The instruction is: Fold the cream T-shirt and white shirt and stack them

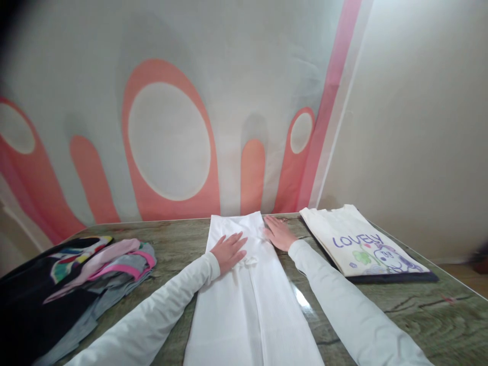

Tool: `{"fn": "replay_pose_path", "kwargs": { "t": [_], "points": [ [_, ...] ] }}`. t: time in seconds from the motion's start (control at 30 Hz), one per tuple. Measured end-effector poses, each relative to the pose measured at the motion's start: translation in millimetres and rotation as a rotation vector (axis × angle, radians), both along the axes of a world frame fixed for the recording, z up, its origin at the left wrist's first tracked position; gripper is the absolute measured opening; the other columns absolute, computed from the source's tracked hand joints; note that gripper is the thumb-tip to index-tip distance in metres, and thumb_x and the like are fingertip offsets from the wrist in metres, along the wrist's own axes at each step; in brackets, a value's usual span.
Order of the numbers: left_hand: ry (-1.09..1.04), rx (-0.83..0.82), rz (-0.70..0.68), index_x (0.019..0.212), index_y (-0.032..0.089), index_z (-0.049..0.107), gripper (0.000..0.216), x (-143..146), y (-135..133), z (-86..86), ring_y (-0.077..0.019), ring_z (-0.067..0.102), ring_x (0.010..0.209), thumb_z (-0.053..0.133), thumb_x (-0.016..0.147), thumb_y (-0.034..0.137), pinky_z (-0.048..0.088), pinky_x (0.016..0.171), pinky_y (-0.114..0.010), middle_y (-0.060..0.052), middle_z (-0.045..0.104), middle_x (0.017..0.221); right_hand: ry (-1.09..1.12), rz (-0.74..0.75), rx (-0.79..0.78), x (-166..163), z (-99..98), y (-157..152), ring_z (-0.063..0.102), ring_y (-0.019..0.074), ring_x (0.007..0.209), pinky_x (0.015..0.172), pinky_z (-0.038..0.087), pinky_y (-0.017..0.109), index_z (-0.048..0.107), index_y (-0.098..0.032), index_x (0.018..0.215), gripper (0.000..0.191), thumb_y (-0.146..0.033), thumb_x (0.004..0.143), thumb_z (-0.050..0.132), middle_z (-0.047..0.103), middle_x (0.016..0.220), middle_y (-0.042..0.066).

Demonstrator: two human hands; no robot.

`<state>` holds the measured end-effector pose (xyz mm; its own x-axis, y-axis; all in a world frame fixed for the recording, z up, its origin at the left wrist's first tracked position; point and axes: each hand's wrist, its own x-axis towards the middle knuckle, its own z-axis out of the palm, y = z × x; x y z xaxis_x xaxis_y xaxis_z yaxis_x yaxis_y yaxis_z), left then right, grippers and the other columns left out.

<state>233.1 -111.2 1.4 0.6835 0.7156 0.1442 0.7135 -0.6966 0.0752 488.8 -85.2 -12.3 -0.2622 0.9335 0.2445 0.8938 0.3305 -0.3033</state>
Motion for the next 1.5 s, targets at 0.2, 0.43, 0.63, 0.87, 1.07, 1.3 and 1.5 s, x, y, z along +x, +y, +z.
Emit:
{"fn": "replay_pose_path", "kwargs": {
  "t": [0.2, 0.43, 0.63, 0.87, 1.07, 1.3, 1.5],
  "points": [
    [-0.040, -0.011, -0.005, 0.133, 0.027, 0.030, 0.051, 3, -4, -2.7, -0.0237, 0.017, 0.130, 0.017, 0.089, 0.050, 0.018, 0.102, -0.046, -0.004, 0.019, 0.143, -0.124, 0.090, -0.072, -21, 2.3, -23, 0.016, 0.0207, 0.131, 0.105, 0.013, 0.045, 0.025, -0.020, 0.136, 0.058, -0.051, 0.088, 0.018, 0.020, 0.143, 0.006],
    [-0.255, 0.027, 0.116, 0.133, 0.021, 0.030, 0.047, -9, 2, 11.4, -0.0178, 0.018, 0.129, 0.015, 0.092, 0.039, 0.017, 0.104, -0.040, -0.006, 0.025, 0.141, -0.050, 0.181, 0.036, -28, 15.6, -42, 0.010, 0.0182, 0.132, 0.106, 0.009, 0.041, 0.014, -0.020, 0.139, 0.057, -0.048, 0.089, 0.017, 0.014, 0.145, 0.003],
    [-0.107, -0.095, 0.115, 0.131, 0.021, 0.034, 0.047, -23, -9, 4.0, -0.0222, 0.022, 0.128, 0.019, 0.091, 0.041, 0.017, 0.102, -0.046, -0.007, 0.027, 0.140, -0.088, 0.329, -0.128, -42, 15.1, -56, 0.016, 0.0187, 0.131, 0.105, 0.008, 0.044, 0.027, -0.029, 0.135, 0.050, -0.048, 0.089, 0.019, 0.022, 0.143, -0.001],
    [-0.112, -0.089, 0.097, 0.136, 0.016, 0.022, 0.056, -49, -43, 22.6, -0.0250, 0.017, 0.130, 0.032, 0.087, 0.041, 0.017, 0.102, -0.047, -0.011, 0.020, 0.142, -0.011, 0.292, -0.088, -21, 24.3, -87, 0.017, 0.0206, 0.131, 0.106, 0.011, 0.044, 0.028, -0.023, 0.135, 0.053, -0.048, 0.088, 0.024, 0.026, 0.141, 0.004],
    [-0.023, -0.107, -0.086, 0.136, 0.019, 0.024, 0.067, -86, -138, 15.4, -0.0273, 0.016, 0.129, 0.036, 0.081, 0.056, 0.011, 0.104, -0.048, -0.009, 0.019, 0.143, -0.043, 0.439, -0.101, 0, 29.9, -177, 0.012, 0.0220, 0.132, 0.107, 0.010, 0.045, 0.021, -0.024, 0.137, 0.058, -0.047, 0.086, 0.036, 0.019, 0.144, 0.003],
    [0.009, -0.047, -0.172, 0.138, 0.023, 0.018, 0.061, -94, -199, 18.2, -0.0254, 0.018, 0.129, 0.027, 0.086, 0.054, 0.010, 0.104, -0.047, -0.006, 0.019, 0.143, -0.130, 0.413, -0.089, -1, 44.2, -241, 0.011, 0.0211, 0.132, 0.108, 0.008, 0.042, 0.011, -0.019, 0.139, 0.064, -0.044, 0.086, 0.037, 0.013, 0.145, 0.005],
    [0.046, -0.025, -0.176, 0.138, 0.021, 0.017, 0.064, -92, -204, 18.2, -0.0255, 0.020, 0.129, 0.028, 0.085, 0.056, 0.012, 0.105, -0.046, -0.007, 0.021, 0.142, -0.154, 0.388, -0.079, -5, 26.2, -247, 0.014, 0.0221, 0.131, 0.107, 0.010, 0.044, 0.013, -0.019, 0.139, 0.066, -0.049, 0.085, 0.036, 0.016, 0.144, 0.006]
  ]
}}
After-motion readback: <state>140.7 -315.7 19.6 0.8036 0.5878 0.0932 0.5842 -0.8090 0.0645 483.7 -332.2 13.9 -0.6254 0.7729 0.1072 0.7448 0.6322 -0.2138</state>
